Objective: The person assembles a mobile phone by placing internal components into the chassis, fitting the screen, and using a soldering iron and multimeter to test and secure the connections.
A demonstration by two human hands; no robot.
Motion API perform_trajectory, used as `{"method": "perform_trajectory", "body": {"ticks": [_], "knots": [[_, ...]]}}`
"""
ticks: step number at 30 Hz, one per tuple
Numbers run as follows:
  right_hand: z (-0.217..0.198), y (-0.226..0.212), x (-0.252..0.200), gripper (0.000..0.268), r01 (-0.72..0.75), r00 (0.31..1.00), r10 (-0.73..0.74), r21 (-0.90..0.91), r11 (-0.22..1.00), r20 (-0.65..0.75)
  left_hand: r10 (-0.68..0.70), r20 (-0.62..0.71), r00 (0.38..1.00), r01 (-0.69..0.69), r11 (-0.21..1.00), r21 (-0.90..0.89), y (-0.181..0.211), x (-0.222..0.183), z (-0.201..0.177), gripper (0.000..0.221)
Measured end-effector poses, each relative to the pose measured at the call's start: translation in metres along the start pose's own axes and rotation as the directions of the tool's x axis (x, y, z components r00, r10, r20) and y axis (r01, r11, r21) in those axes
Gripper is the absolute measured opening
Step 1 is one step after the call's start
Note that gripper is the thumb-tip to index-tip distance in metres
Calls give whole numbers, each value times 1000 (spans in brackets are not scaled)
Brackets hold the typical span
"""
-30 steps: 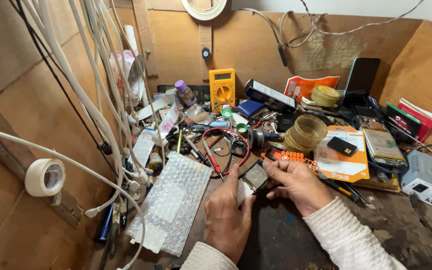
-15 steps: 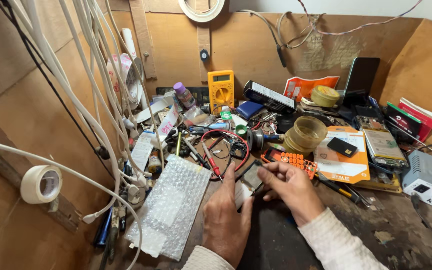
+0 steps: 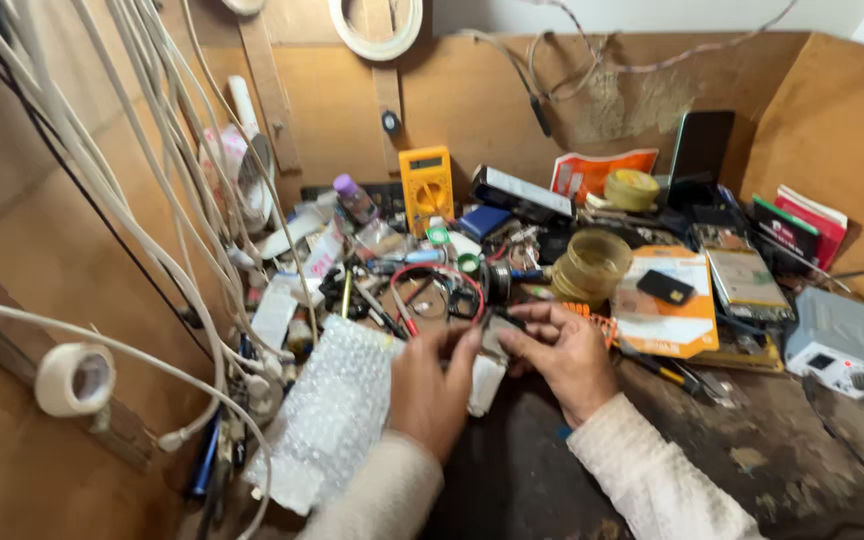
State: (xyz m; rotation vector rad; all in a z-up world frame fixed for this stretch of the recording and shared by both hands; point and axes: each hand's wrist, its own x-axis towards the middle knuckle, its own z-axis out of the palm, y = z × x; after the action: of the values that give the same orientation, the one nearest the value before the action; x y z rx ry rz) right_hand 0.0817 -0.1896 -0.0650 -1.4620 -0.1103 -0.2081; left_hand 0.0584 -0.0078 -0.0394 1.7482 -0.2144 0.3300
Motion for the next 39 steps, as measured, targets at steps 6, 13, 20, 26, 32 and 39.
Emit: {"method": "perform_trajectory", "body": {"ticks": [6, 13, 20, 26, 32, 39], "knots": [[0, -3, -3, 26, -52, 999, 53, 98, 994, -12, -258, 259, 931, 269, 963, -9, -22, 46, 14, 31], [1, -6, -1, 30, -113, 993, 115, 104, 988, -19, -329, 196, 924, 376, 878, -296, -45, 31, 26, 25], [-2, 6, 0, 21, 31, 999, -32, -91, 995, -4, -347, 201, 916, 398, 851, -343, -30, 22, 21, 27], [-4, 9, 1, 18, 64, 997, -59, -95, 993, 49, -303, 170, 938, 346, 864, -365, -24, 29, 20, 31], [-1, 9, 2, 17, 19, 999, -15, -130, 991, 31, -379, -58, 923, 374, 923, -89, -17, 23, 29, 31], [-10, 4, 11, 18, -93, 982, 117, -162, 982, 146, -348, -190, 918, 369, 926, 87, -13, 23, 36, 29]]}}
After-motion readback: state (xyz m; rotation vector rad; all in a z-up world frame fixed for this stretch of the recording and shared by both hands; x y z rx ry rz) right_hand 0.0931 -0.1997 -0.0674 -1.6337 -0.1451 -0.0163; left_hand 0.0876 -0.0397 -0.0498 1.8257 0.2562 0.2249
